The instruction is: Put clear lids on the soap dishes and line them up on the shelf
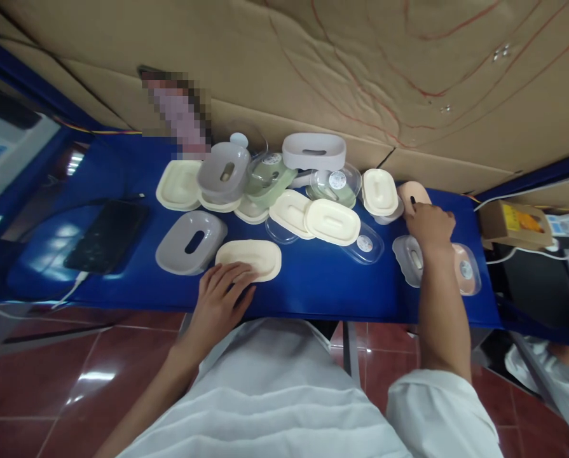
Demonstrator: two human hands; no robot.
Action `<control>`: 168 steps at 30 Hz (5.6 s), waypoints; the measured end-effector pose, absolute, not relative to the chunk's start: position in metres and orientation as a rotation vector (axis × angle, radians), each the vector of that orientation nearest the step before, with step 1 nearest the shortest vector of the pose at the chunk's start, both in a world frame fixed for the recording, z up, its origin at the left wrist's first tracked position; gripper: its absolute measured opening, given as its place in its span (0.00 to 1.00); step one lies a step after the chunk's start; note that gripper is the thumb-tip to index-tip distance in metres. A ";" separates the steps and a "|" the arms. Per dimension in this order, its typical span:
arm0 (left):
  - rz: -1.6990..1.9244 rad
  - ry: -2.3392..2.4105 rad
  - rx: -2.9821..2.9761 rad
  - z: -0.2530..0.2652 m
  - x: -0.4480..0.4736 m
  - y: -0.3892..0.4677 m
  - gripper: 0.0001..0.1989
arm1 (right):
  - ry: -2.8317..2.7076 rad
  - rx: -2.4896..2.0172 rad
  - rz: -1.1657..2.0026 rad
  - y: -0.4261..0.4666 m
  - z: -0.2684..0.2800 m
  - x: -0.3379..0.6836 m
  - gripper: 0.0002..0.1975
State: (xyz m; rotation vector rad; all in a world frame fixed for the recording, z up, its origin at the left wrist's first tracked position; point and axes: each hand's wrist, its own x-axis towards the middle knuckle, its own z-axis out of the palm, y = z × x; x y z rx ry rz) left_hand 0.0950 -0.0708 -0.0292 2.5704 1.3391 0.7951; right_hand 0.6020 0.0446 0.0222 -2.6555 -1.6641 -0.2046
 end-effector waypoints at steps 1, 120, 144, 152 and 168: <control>0.792 1.315 2.574 -0.030 0.093 -0.072 0.17 | -1.662 -2.638 -0.226 0.037 0.026 0.601 0.34; 0.692 1.298 2.619 -0.020 0.106 -0.023 0.16 | -2.310 -1.762 0.042 -0.101 -0.017 0.429 0.26; 0.991 1.786 2.338 -0.017 0.038 -0.041 0.20 | -2.268 -1.164 0.367 -0.120 -0.017 0.377 0.25; 0.906 0.940 2.613 -0.001 0.073 -0.081 0.28 | -2.350 -1.212 0.450 -0.118 -0.022 0.370 0.20; 0.898 0.834 2.755 -0.004 0.088 -0.098 0.16 | -1.916 -1.467 0.436 -0.153 -0.048 0.365 0.49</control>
